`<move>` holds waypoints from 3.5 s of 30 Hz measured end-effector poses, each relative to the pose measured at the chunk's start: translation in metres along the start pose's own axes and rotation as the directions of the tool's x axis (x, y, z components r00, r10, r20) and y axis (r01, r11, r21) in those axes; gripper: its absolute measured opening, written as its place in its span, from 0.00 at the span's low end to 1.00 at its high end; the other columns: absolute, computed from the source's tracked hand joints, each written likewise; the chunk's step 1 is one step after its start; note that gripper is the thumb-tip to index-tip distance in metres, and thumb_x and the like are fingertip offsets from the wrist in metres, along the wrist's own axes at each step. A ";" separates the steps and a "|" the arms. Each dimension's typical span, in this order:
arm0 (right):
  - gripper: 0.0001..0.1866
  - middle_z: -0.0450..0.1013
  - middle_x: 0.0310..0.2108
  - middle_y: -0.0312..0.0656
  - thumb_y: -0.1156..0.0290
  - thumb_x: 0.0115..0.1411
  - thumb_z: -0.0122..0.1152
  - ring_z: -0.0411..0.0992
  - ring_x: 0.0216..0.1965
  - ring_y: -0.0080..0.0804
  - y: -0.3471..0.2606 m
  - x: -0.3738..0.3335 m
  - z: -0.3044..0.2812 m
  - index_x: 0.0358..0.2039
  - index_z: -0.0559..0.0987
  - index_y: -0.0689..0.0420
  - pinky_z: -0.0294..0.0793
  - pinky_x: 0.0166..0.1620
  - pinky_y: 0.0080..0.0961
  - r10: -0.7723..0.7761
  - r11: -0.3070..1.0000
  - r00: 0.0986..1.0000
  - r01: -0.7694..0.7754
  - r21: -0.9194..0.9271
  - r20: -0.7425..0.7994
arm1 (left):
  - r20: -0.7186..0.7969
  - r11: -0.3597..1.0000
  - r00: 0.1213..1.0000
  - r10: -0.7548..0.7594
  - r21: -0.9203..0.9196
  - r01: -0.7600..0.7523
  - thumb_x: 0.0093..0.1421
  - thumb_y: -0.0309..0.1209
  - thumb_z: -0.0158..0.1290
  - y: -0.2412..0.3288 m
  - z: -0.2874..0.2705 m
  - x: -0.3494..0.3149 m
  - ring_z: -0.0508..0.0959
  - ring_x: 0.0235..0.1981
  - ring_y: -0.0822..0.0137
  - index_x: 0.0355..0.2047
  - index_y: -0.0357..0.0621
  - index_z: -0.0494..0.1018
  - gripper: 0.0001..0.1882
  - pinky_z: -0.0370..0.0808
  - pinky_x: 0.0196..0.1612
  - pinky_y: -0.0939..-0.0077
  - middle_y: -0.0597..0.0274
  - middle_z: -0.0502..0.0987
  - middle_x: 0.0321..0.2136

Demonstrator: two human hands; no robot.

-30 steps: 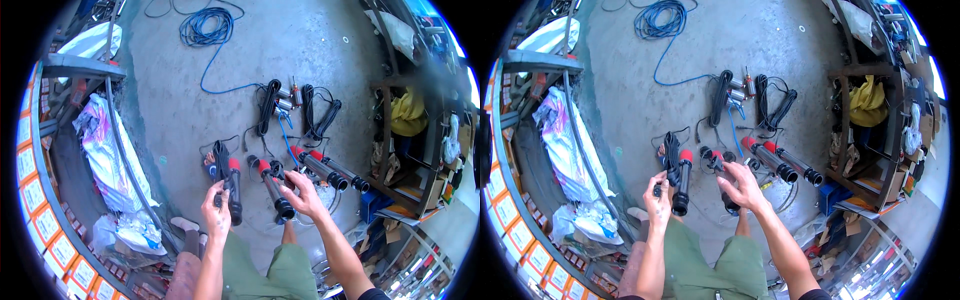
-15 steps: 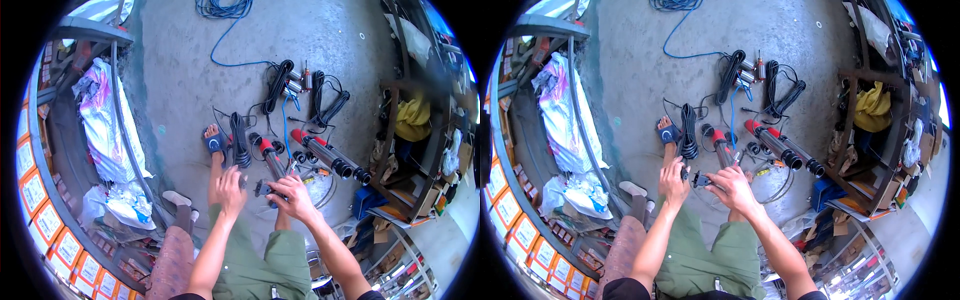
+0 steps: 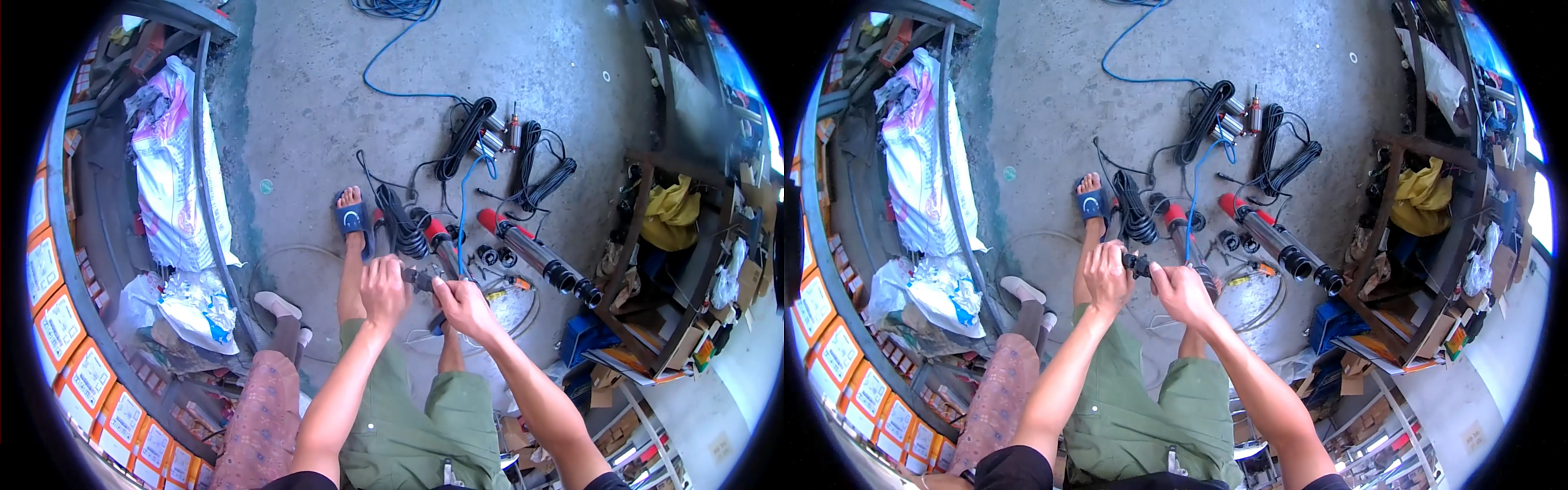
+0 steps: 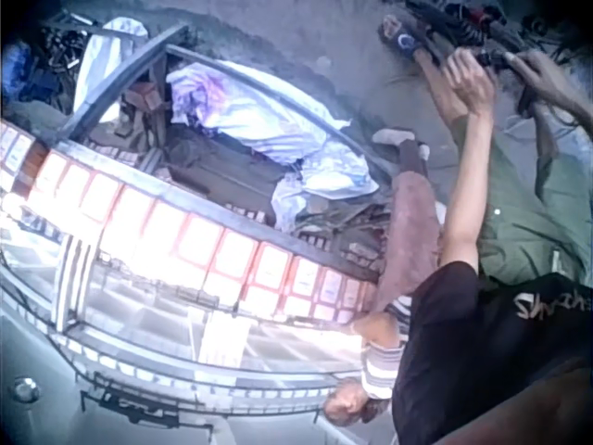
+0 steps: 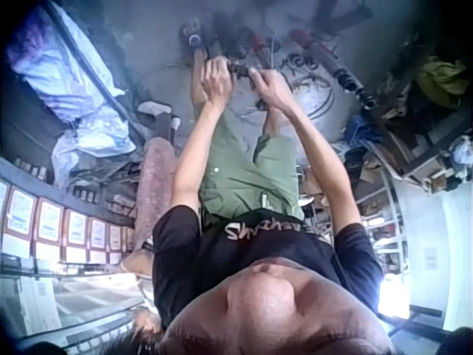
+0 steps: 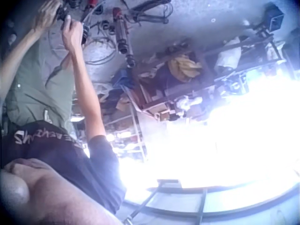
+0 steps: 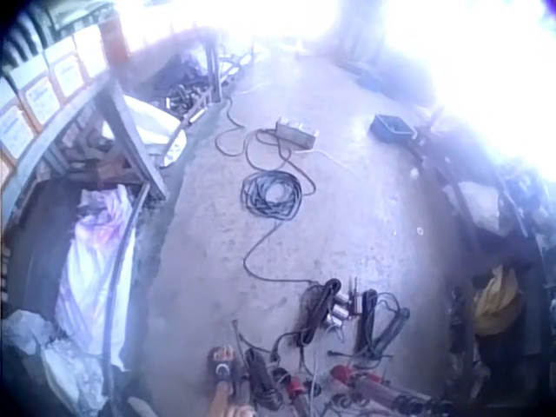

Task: The person assembles several large cylindrical pumps by inserting internal components, attaching end caps, and securing them using an air-powered screwdriver while working on the floor.

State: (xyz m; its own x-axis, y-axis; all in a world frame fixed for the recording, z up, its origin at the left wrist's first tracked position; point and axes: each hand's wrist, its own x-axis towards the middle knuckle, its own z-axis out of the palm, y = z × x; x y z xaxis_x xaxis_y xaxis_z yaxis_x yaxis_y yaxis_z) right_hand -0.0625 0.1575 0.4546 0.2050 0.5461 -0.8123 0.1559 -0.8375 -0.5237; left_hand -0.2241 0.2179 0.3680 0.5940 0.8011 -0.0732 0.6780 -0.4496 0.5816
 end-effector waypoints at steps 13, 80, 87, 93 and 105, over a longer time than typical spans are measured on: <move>0.26 0.74 0.22 0.60 0.53 0.67 0.52 0.76 0.30 0.59 -0.017 0.036 -0.020 0.24 0.81 0.64 0.74 0.37 0.47 0.014 0.990 0.985 0.011 -0.142 0.174 | -0.006 1.000 1.000 -0.024 -0.019 0.024 0.46 0.23 0.55 -0.004 0.007 -0.005 0.79 0.38 0.47 0.36 0.38 0.72 0.15 0.75 0.45 0.56 0.49 0.78 0.34; 0.35 0.70 0.43 0.66 0.68 0.54 0.57 0.75 0.42 0.63 0.002 0.023 0.039 0.59 0.63 0.76 0.78 0.48 0.47 -0.411 0.859 0.912 0.382 -0.340 -0.012 | 0.295 0.937 0.892 0.342 -0.041 -0.346 0.53 0.31 0.56 -0.019 -0.005 0.013 0.83 0.42 0.55 0.43 0.31 0.76 0.19 0.79 0.47 0.63 0.46 0.82 0.38; 0.40 0.68 0.45 0.68 0.66 0.52 0.56 0.74 0.44 0.63 0.002 0.026 0.042 0.60 0.60 0.82 0.77 0.48 0.46 -0.411 0.836 0.911 0.389 -0.387 0.029 | 0.283 0.933 0.893 0.351 -0.019 -0.360 0.54 0.30 0.56 -0.024 -0.002 0.012 0.84 0.41 0.55 0.42 0.32 0.77 0.17 0.79 0.45 0.65 0.47 0.83 0.39; 0.36 0.70 0.42 0.65 0.67 0.55 0.56 0.77 0.39 0.58 -0.002 0.032 0.039 0.58 0.62 0.82 0.79 0.41 0.46 -0.449 0.777 0.890 0.432 -0.457 0.079 | 0.203 0.952 0.930 0.307 -0.065 -0.300 0.54 0.31 0.57 -0.029 0.002 0.008 0.84 0.38 0.54 0.41 0.32 0.77 0.16 0.80 0.43 0.64 0.48 0.83 0.37; 0.09 0.78 0.25 0.51 0.66 0.50 0.59 0.80 0.30 0.51 0.037 0.107 -0.023 0.24 0.81 0.59 0.81 0.37 0.44 -0.354 0.621 0.935 0.247 -0.744 0.015 | 0.027 0.969 0.978 0.208 -0.143 -0.202 0.48 0.34 0.66 -0.010 -0.010 0.017 0.82 0.33 0.54 0.49 0.39 0.75 0.27 0.77 0.41 0.62 0.56 0.82 0.35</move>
State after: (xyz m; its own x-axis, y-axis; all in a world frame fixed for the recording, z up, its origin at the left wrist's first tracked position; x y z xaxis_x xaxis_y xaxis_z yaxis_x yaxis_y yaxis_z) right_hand -0.0122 0.1853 0.3540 0.1225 0.8069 -0.5779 0.8665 -0.3709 -0.3341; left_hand -0.2254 0.2396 0.3692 0.7337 0.6789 0.0277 0.4746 -0.5412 0.6942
